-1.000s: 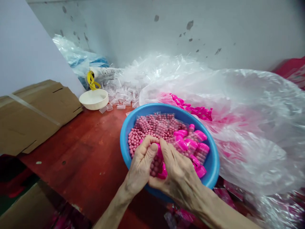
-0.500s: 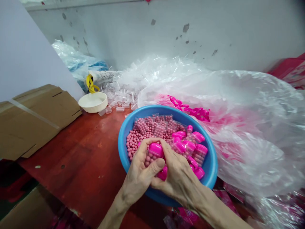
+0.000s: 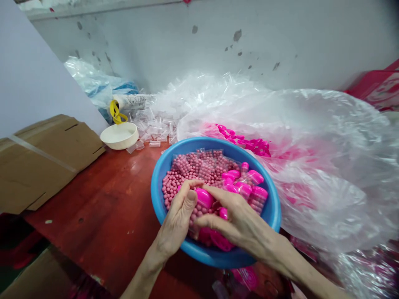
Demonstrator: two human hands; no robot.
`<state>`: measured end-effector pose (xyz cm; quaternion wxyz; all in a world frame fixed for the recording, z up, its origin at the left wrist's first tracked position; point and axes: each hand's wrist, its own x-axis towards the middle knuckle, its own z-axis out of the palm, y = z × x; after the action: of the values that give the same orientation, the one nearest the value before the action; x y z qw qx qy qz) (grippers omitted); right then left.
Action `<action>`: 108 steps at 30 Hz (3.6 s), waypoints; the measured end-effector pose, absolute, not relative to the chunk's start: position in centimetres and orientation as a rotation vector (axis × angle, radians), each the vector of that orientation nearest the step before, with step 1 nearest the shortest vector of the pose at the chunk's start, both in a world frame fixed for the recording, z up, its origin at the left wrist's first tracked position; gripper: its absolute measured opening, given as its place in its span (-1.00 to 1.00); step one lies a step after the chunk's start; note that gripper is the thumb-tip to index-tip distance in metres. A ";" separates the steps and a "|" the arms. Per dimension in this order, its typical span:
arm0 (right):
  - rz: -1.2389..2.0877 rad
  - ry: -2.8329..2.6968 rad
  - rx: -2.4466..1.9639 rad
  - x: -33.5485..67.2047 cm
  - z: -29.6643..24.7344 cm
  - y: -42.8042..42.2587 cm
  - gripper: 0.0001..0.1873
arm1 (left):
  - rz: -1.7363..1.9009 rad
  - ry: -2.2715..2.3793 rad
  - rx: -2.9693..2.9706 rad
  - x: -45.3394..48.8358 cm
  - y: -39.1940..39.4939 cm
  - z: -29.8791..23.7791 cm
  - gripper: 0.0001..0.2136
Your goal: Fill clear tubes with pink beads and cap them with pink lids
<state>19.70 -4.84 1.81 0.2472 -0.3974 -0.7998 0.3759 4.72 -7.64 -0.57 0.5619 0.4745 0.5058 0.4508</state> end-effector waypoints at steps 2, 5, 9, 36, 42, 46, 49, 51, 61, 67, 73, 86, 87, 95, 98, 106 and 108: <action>1.123 -2.035 -1.076 20.0 2.3 -3.9 -0.79 | 0.999 1.198 1.145 4.6 -7.0 -0.5 -0.48; 1.167 -1.869 -1.110 20.1 2.6 -2.5 -0.72 | 1.053 1.262 1.227 3.7 -5.6 -0.6 -0.45; 0.670 -1.848 -1.281 20.6 1.7 -0.3 -0.74 | 1.165 1.428 1.361 1.1 -3.3 -0.9 -0.53; -0.099 -2.490 -1.060 19.3 -4.4 6.4 -0.84 | 0.730 1.417 2.069 0.5 1.1 -2.0 -0.93; 0.031 -2.467 -0.972 17.9 -2.8 4.5 -0.80 | 0.791 1.284 1.975 1.0 1.3 -1.3 -0.92; 0.090 -2.418 -0.969 16.6 -1.1 3.2 -0.73 | 0.867 1.206 1.843 0.9 1.0 -1.0 -0.93; 0.107 -2.350 -1.084 16.9 -0.4 2.7 -0.72 | 1.016 1.268 1.688 0.4 0.7 -1.1 -0.95; 0.161 -2.319 -1.216 17.2 -0.5 2.1 -0.71 | 1.143 1.332 1.558 0.2 0.5 -1.2 -0.93; 0.513 -2.436 -1.230 14.0 -2.9 -3.1 -0.78 | 1.425 1.260 1.101 0.8 -2.5 -1.0 -0.80; 1.070 -2.183 -1.145 16.6 -1.3 -1.8 -0.70 | 1.497 1.229 1.005 1.4 -4.2 -0.7 -0.81; 1.395 -1.821 -1.090 19.6 0.4 -2.1 -0.77 | 1.417 1.195 1.080 2.5 -5.9 -1.1 -0.86; 1.871 -0.785 -0.988 19.3 1.4 -2.6 -0.62 | 1.226 1.262 1.276 4.7 -8.2 -1.4 -0.88; 1.895 -0.738 -0.966 19.2 1.4 -2.6 -0.63 | 1.220 1.262 1.281 4.7 -8.2 -1.3 -0.89; 1.777 -0.578 -0.882 17.9 1.1 -3.1 -0.64 | 1.151 1.287 1.301 4.9 -8.0 -1.2 -0.89; 1.657 -0.571 -0.864 17.0 1.0 -3.9 -0.66 | 1.189 1.229 1.272 5.0 -8.0 -1.4 -0.90; 1.674 -0.562 -0.791 16.7 0.5 -5.2 -0.72 | 1.278 1.101 1.165 4.7 -8.0 -1.6 -0.87; 1.670 -0.573 -0.811 16.9 0.5 -5.2 -0.71 | 1.300 1.082 1.155 4.7 -8.0 -1.4 -0.87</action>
<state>16.89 -5.21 0.48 0.5640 -0.3445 -0.2436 0.7098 4.65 -7.98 -1.42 0.5202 0.4816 0.4512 0.5421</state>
